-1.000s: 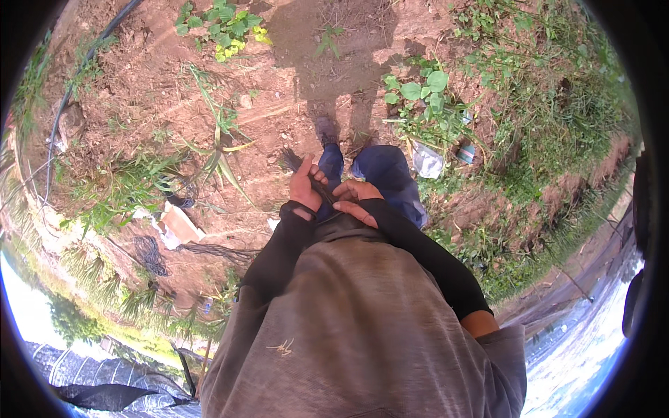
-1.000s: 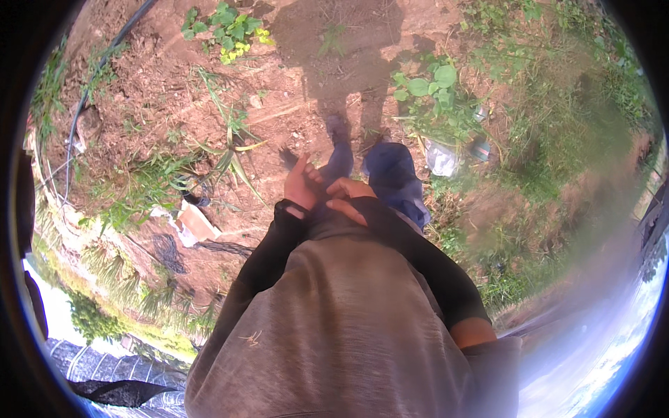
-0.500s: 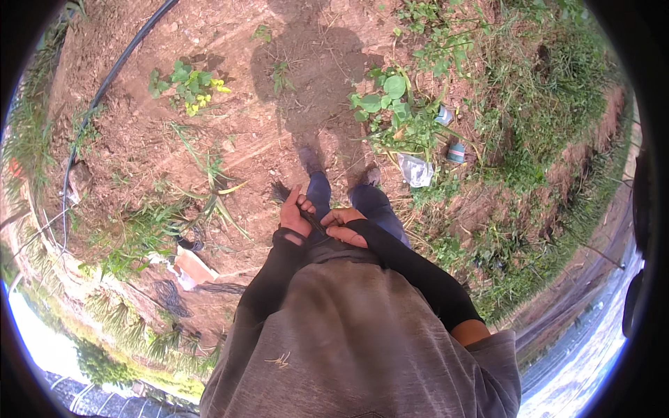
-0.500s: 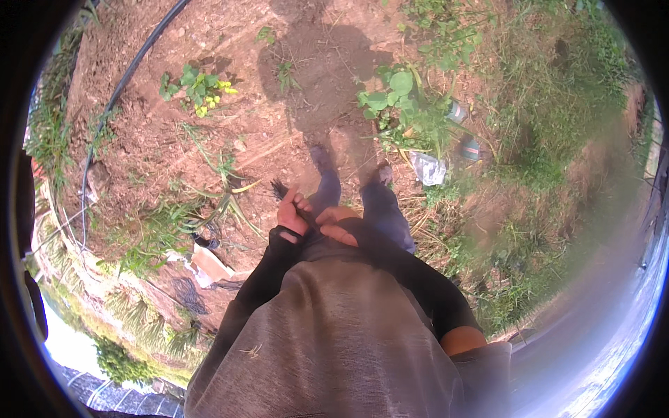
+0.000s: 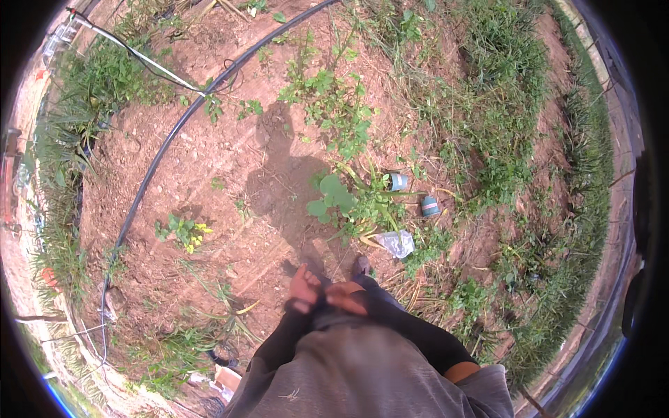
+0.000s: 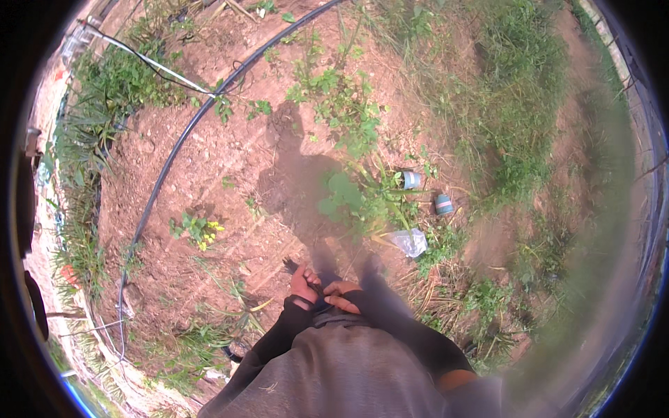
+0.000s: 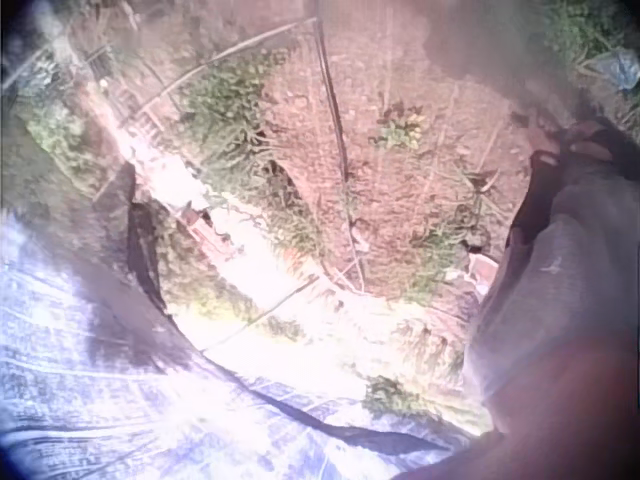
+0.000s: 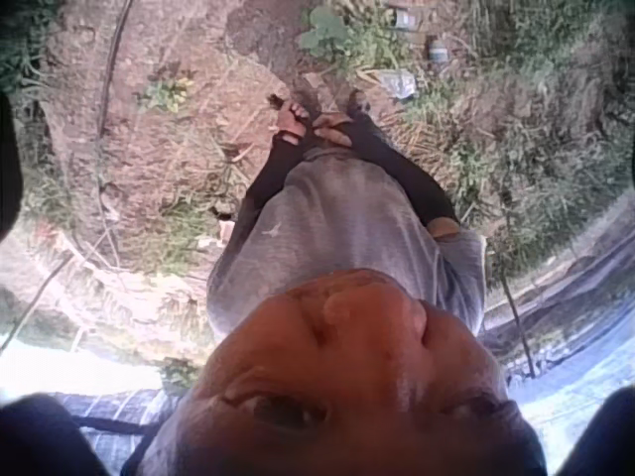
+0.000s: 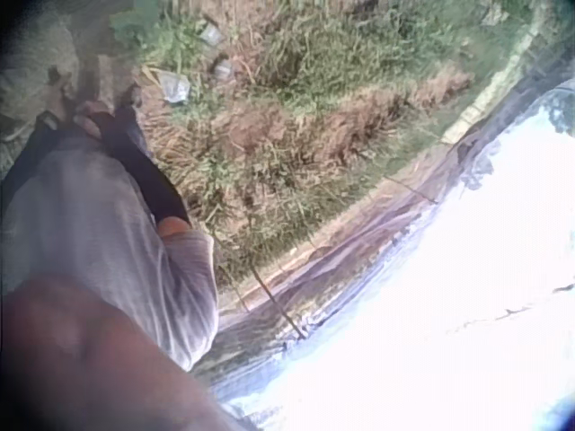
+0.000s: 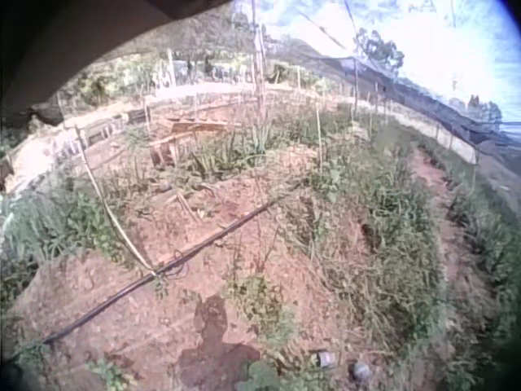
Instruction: The person walks through a garden and repeatedly ties black zip ties around a black irrigation pipe and a white support stake at multiple locations. The person handles zip ties and the pipe by hand, moving between plants to secure the pipe in place.
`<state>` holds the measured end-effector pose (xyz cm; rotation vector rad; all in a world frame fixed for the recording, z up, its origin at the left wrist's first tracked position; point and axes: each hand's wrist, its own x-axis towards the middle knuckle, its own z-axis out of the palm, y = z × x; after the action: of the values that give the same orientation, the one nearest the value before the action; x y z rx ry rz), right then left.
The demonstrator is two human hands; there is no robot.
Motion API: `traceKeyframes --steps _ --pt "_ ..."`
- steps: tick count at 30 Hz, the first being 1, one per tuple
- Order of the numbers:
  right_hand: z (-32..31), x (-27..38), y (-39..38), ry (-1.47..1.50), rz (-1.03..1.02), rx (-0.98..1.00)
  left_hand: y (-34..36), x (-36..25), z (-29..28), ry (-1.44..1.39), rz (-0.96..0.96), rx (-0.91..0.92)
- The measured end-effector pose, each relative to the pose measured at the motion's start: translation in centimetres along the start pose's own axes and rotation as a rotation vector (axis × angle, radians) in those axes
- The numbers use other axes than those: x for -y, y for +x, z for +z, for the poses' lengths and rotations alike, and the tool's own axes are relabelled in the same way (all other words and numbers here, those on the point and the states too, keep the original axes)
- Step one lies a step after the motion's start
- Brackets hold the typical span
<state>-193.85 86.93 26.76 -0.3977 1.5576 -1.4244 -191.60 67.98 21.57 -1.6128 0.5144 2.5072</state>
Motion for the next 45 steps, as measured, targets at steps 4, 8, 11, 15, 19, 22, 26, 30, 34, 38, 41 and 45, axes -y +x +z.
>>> traceKeyframes --steps 4,8,11,15,19,22,26,30,34,38,41,45 --pt "-1.6 2.4 -3.5 -0.051 -0.001 -0.111 0.3 1.4 3.3 0.111 -0.015 0.068" --pt "-2.5 -4.5 -2.1 -0.224 -0.133 -0.271 3.5 3.0 5.4 0.228 0.008 0.086" --pt "-3.5 -2.2 -3.6 -0.234 -0.146 -0.392 3.4 3.4 8.0 0.286 -0.083 0.104" --pt "-5.0 -0.3 -6.3 -0.219 -0.102 -0.460 2.5 5.7 11.4 0.371 -0.111 0.221" --pt "-5.4 2.7 -8.8 -0.144 -0.048 -0.404 2.8 6.1 12.2 0.403 -0.137 0.171" --pt "-5.3 -2.3 -9.1 -0.220 -0.250 -0.499 4.1 6.0 12.7 0.345 -0.178 0.190" --pt "-9.1 -0.5 -10.6 -0.158 -0.137 -0.370 7.1 4.3 13.5 0.287 -0.102 0.251" --pt "-13.6 0.3 -13.7 0.130 -0.035 -0.388 10.2 3.7 14.5 0.257 -0.065 0.173" --pt "-19.4 -3.9 -16.6 0.022 -0.150 -0.495 11.2 7.0 17.8 0.281 -0.022 0.034" --pt "-29.1 -7.5 -20.1 0.219 -0.190 -0.480 13.3 12.2 21.6 0.262 0.048 -0.061" --pt "-38.0 -10.4 -22.8 0.317 -0.191 -0.415 14.8 18.7 26.6 0.251 0.113 -0.102" --pt "-48.2 -11.8 -30.1 0.365 -0.152 -0.472 13.7 28.6 34.6 0.325 0.049 -0.208"
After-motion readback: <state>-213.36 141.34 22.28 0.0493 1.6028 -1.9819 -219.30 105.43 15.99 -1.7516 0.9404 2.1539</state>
